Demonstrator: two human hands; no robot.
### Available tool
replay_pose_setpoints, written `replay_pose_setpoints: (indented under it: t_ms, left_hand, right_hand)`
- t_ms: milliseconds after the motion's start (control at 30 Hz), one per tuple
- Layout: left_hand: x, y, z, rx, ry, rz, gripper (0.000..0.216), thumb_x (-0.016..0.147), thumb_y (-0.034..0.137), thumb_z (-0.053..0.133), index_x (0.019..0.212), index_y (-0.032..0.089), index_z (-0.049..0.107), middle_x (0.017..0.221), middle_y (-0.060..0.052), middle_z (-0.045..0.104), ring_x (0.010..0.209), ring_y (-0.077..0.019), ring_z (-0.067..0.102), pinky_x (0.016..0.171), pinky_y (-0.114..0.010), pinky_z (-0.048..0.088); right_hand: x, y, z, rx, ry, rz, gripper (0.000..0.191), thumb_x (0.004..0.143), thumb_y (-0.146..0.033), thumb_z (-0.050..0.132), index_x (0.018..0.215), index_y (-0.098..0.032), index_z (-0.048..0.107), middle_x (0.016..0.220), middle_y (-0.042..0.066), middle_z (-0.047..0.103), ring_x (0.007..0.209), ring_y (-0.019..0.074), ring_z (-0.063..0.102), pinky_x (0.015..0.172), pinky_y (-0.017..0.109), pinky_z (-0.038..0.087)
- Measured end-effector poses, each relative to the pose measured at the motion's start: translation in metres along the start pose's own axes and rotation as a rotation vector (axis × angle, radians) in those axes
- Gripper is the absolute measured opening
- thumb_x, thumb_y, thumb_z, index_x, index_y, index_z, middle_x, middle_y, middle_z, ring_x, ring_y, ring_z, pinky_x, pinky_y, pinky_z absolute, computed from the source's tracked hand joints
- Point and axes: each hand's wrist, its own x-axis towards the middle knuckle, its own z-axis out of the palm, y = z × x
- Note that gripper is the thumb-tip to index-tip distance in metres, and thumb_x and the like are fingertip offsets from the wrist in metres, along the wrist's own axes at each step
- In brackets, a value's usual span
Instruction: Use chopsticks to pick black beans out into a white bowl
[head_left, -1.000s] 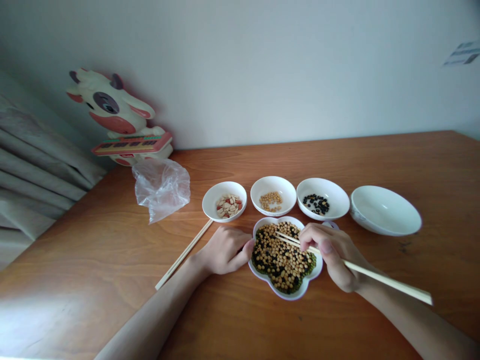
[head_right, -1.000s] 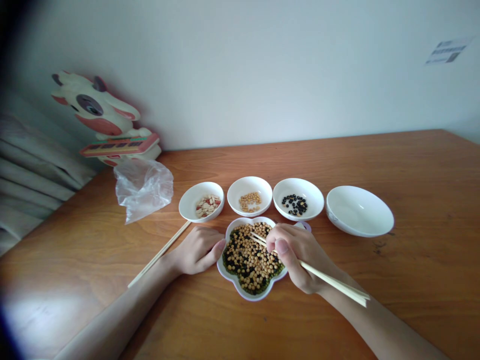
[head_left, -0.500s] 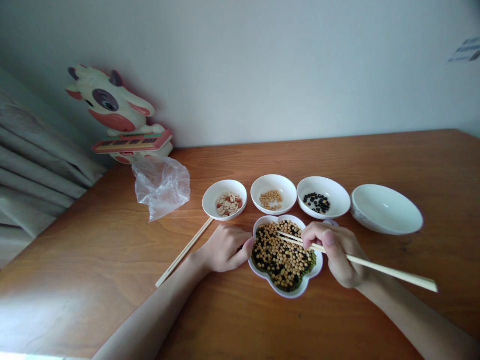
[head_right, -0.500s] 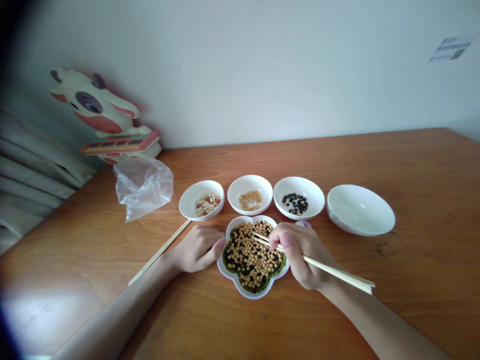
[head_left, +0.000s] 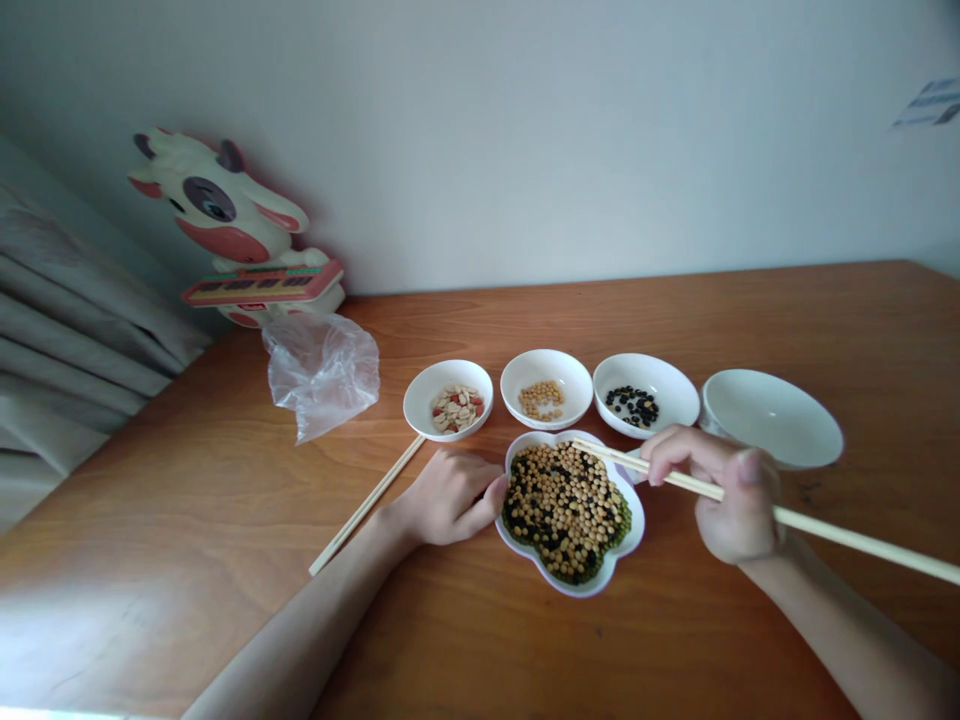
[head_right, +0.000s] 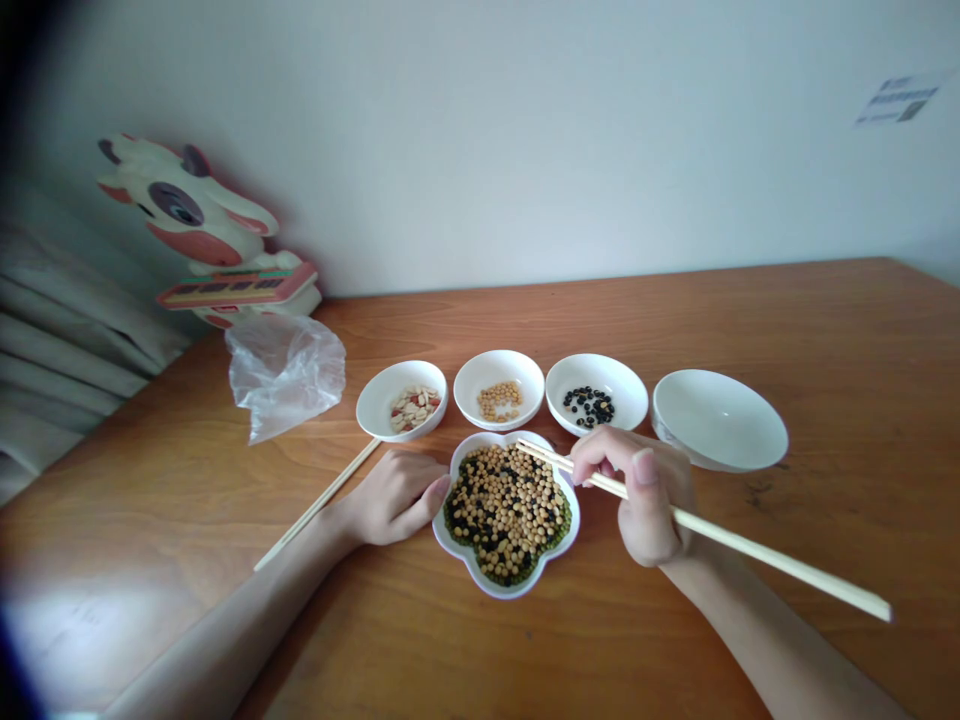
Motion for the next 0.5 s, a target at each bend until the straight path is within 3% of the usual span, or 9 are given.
replay_pose_setpoints:
  t_ms: [167, 300, 500]
  left_hand:
    - [-0.001, -0.001, 0.001, 0.001, 0.002, 0.005, 0.042, 0.111, 0.033, 0.03, 0.076, 0.019, 0.05, 0.072, -0.003, 0.061, 0.06, -0.0148, 0.051, 0.062, -0.031, 0.034]
    - [0.0, 0.0, 0.001, -0.006, -0.003, 0.001, 0.042, 0.111, 0.033, 0.03, 0.076, 0.02, 0.049, 0.071, -0.004, 0.061, 0.06, -0.0152, 0.051, 0.062, -0.031, 0.034]
    - [0.0, 0.0, 0.0, -0.015, -0.011, -0.012, 0.041, 0.11, 0.033, 0.03, 0.076, 0.02, 0.047, 0.071, -0.003, 0.061, 0.06, -0.0149, 0.049, 0.062, -0.031, 0.033]
  right_hand:
    - [0.001, 0.002, 0.002, -0.028, -0.096, 0.099, 0.071, 0.107, -0.066, 0.015, 0.078, -0.024, 0.064, 0.075, 0.008, 0.065, 0.074, 0.0275, 0.062, 0.069, 0.041, 0.046]
    - [0.002, -0.005, 0.009, -0.091, -0.207, 0.091, 0.065, 0.108, -0.065, 0.018, 0.083, -0.024, 0.062, 0.075, 0.006, 0.064, 0.067, 0.0234, 0.057, 0.062, 0.038, 0.042]
    - [0.003, -0.011, 0.01, -0.129, -0.22, 0.104, 0.059, 0.111, -0.058, 0.021, 0.084, -0.023, 0.06, 0.075, 0.004, 0.062, 0.067, 0.0202, 0.055, 0.063, 0.036, 0.041]
